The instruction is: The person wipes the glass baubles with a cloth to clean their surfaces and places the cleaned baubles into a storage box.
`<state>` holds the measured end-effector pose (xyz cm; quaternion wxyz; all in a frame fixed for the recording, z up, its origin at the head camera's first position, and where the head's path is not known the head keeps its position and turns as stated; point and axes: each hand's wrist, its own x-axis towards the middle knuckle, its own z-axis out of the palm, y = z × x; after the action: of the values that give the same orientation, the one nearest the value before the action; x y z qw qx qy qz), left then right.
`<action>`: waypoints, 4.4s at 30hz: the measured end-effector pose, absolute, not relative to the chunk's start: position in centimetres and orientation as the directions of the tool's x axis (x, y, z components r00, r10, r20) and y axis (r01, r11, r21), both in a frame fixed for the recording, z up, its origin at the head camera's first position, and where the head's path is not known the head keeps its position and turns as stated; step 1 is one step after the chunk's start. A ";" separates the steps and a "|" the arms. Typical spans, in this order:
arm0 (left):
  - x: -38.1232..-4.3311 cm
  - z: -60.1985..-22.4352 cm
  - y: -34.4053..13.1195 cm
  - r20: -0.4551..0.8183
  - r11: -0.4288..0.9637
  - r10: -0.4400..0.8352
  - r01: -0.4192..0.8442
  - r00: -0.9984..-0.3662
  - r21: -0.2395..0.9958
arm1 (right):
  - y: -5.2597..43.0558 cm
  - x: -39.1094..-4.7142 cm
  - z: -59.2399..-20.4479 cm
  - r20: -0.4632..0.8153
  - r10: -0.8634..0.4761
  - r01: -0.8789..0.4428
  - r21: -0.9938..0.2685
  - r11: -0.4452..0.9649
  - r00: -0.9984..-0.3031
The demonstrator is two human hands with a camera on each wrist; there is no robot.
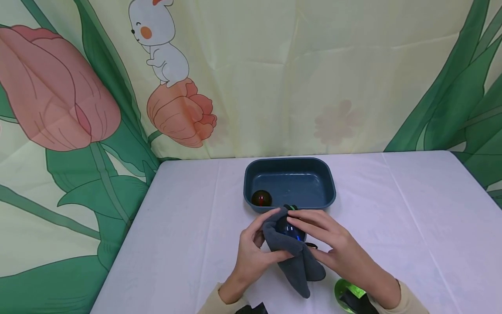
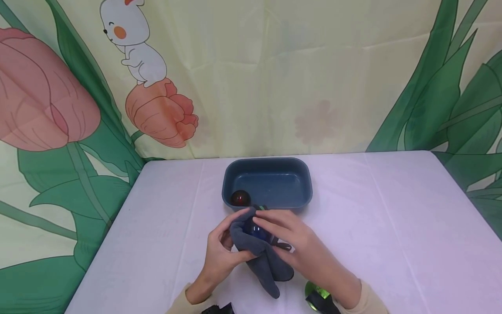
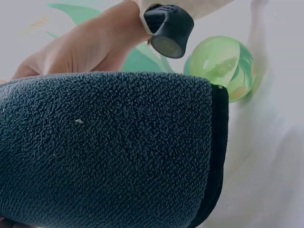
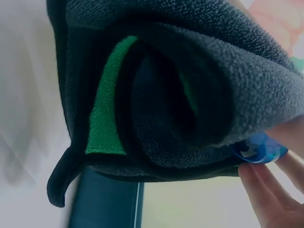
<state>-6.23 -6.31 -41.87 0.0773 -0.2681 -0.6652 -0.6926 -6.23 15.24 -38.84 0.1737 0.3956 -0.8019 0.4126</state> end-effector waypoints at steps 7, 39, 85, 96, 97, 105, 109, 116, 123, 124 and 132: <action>-6.3 -41.9 -6.4 0.470 -0.103 0.251 0.459 -0.846 0.882 | 15.3 -6.0 -38.7 0.567 -0.495 -0.751 -0.543 0.376 -0.658; -6.7 -41.9 -7.4 0.337 -0.040 0.175 0.335 -0.925 0.941 | 16.7 -8.2 -37.0 0.531 -0.477 -0.714 -0.542 0.444 -0.700; -5.9 -43.0 -8.8 0.208 0.062 0.193 0.224 -0.959 0.973 | 15.6 -16.1 -40.7 0.177 -0.414 -0.437 -0.562 0.702 -0.893; -5.8 -43.0 -8.7 0.190 0.069 0.185 0.205 -0.964 0.976 | 15.0 -16.7 -41.4 0.088 -0.393 -0.372 -0.560 0.741 -0.915; -5.8 -43.0 -8.7 0.191 0.067 0.186 0.206 -0.964 0.976 | 14.9 -16.7 -41.4 0.083 -0.388 -0.365 -0.562 0.743 -0.918; -5.7 -42.9 -8.5 0.175 0.076 0.182 0.191 -0.968 0.979 | 14.7 -17.3 -41.5 0.042 -0.373 -0.330 -0.564 0.757 -0.927; -5.6 -42.8 -8.5 0.168 0.075 0.182 0.184 -0.969 0.980 | 14.5 -17.7 -41.6 0.008 -0.379 -0.315 -0.572 0.757 -0.925; -5.6 -42.9 -8.1 0.155 0.071 0.189 0.171 -0.970 0.983 | 14.7 -18.2 -41.5 -0.039 -0.388 -0.289 -0.598 0.748 -0.921; -5.6 -43.1 -7.9 0.160 0.067 0.193 0.175 -0.968 0.982 | 15.0 -18.5 -41.9 -0.053 -0.386 -0.280 -0.600 0.749 -0.921; -5.6 -43.1 -7.9 0.163 0.063 0.195 0.178 -0.967 0.982 | 15.0 -18.5 -42.0 -0.053 -0.385 -0.279 -0.600 0.749 -0.921; -5.4 -43.0 -8.1 0.155 0.077 0.193 0.172 -0.969 0.982 | 14.8 -18.2 -42.0 -0.041 -0.406 -0.298 -0.614 0.731 -0.913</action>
<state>-5.39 -8.07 -42.96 -0.0078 -0.1244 -0.7337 -0.6679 -18.17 14.82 -42.01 -0.0866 0.1899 -0.9262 0.3138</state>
